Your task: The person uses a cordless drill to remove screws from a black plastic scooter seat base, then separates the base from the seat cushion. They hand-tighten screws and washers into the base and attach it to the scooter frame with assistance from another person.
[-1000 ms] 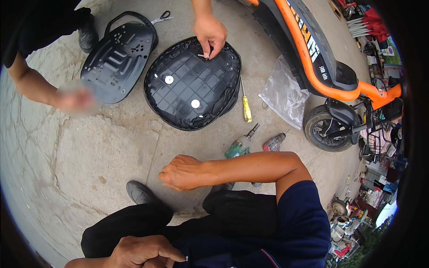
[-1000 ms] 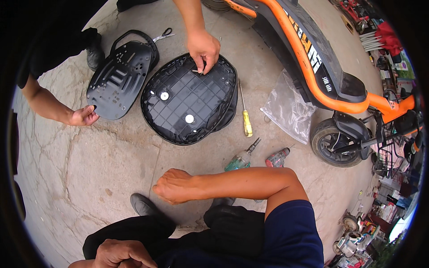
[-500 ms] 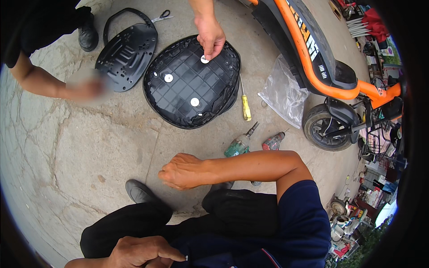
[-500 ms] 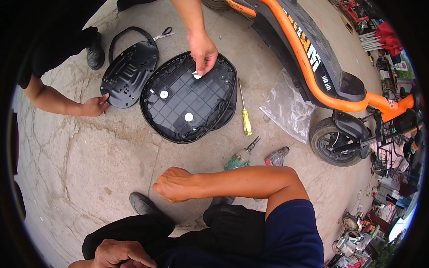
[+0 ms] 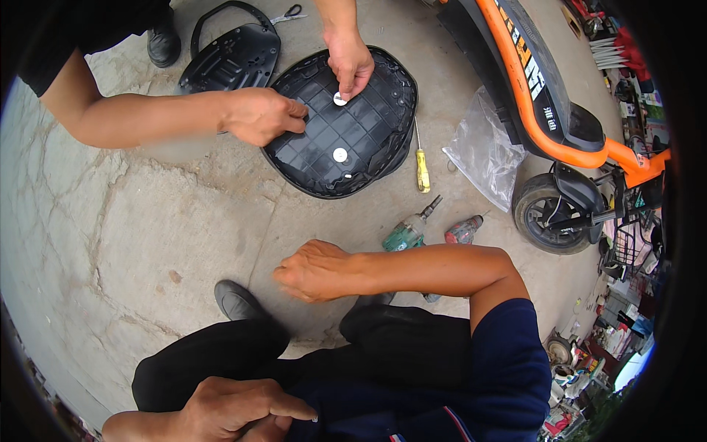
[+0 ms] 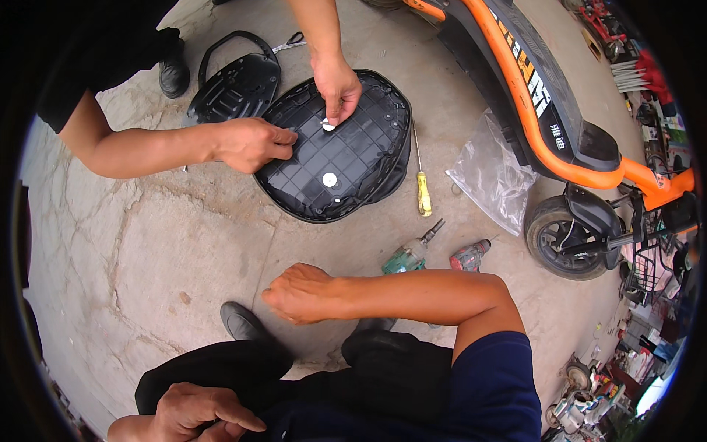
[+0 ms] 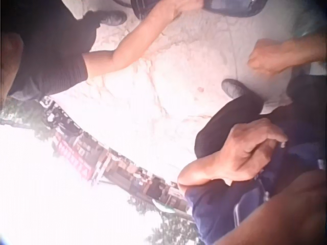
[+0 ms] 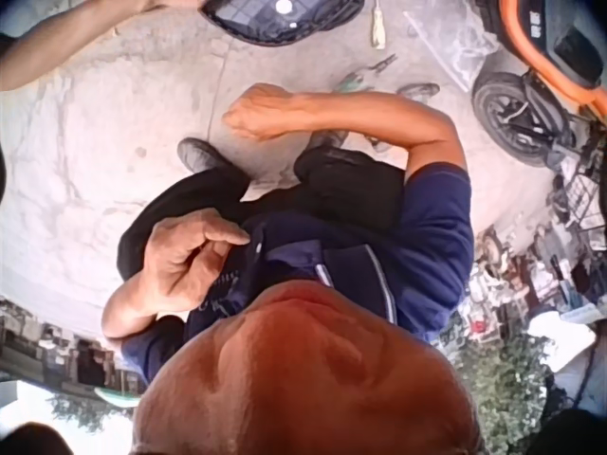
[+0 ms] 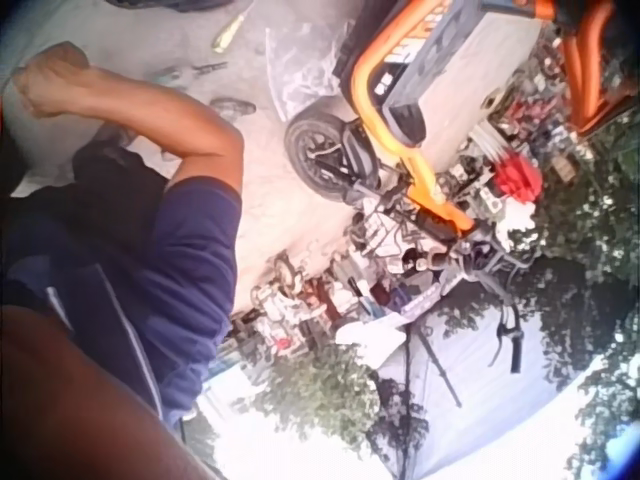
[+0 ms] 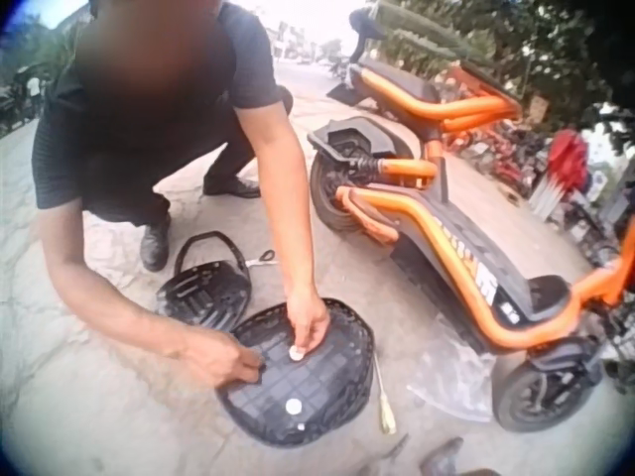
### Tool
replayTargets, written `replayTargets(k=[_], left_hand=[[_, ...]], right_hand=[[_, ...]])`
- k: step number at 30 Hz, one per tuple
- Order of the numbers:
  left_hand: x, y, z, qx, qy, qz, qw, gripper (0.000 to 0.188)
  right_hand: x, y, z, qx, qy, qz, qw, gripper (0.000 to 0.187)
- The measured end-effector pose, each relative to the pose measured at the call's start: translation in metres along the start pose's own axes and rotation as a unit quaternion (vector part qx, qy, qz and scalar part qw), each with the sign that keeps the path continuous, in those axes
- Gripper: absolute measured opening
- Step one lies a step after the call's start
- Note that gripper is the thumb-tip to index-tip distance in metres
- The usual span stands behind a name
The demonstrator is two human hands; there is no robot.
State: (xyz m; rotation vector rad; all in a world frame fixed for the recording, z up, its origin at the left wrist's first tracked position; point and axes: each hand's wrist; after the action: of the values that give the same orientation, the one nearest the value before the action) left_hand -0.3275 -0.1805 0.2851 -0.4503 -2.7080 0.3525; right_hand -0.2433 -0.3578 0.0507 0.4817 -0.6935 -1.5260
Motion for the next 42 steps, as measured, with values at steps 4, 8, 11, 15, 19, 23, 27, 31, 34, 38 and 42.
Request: replayTargets(k=[4, 8, 11, 15, 19, 23, 27, 31, 34, 38, 42], left_hand=[[0.0031, -0.0035, -0.0016, -0.002, -0.004, -0.010, 1.000, 0.018], [0.0041, -0.0044, 0.0003, -0.002, -0.005, -0.010, 1.000, 0.018], [0.0030, -0.0038, -0.0007, -0.002, 0.002, -0.004, 1.000, 0.017], [0.0048, -0.0059, -0.0008, -0.004, 0.003, -0.009, 1.000, 0.016], [0.0049, -0.0052, -0.0008, -0.013, 0.007, -0.004, 1.000, 0.016], [0.0035, -0.0062, -0.0005, -0.012, 0.001, -0.007, 1.000, 0.016], [0.0035, -0.0070, 0.0000, -0.020, 0.000, -0.012, 1.000, 0.016], [0.0032, -0.0048, -0.0002, -0.023, 0.007, -0.007, 1.000, 0.016], [0.0028, -0.0046, 0.0002, -0.019, 0.007, -0.007, 1.000, 0.016], [-0.0004, -0.0045, 0.0008, -0.018, 0.009, -0.008, 1.000, 0.016], [-0.0007, -0.0065, 0.0024, -0.021, 0.002, -0.016, 1.000, 0.016]], right_hand=[[-0.0036, -0.0020, 0.0010, 0.003, 0.007, 0.002, 1.000, 0.023], [-0.0021, -0.0003, 0.0017, 0.009, 0.005, 0.008, 1.000, 0.023], [0.0004, 0.0005, 0.0018, 0.016, 0.002, 0.006, 1.000, 0.024], [-0.0012, -0.0006, 0.0021, 0.021, 0.006, 0.005, 1.000, 0.023], [0.0000, 0.0011, 0.0025, 0.025, 0.008, 0.004, 1.000, 0.023], [0.0019, 0.0005, 0.0032, 0.043, 0.004, -0.008, 0.999, 0.023], [-0.0001, -0.0020, 0.0017, 0.035, 0.009, -0.011, 0.999, 0.024], [0.0004, 0.0001, 0.0009, 0.030, 0.009, -0.006, 0.999, 0.023], [0.0009, 0.0020, 0.0009, 0.018, 0.008, -0.006, 1.000, 0.023], [0.0027, 0.0003, -0.0012, 0.016, 0.004, -0.005, 1.000, 0.023], [0.0031, -0.0002, -0.0023, 0.012, 0.003, -0.006, 1.000, 0.023]])
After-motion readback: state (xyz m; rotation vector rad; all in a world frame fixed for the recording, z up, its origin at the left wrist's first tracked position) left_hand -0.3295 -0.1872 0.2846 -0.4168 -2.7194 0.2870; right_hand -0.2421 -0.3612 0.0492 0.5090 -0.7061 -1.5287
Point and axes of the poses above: each hand's wrist, its own x-axis away from the middle knuckle, its own y-axis out of the back of the hand, z = x × y, and after that the axes turned 8 degrees about x, right-handed
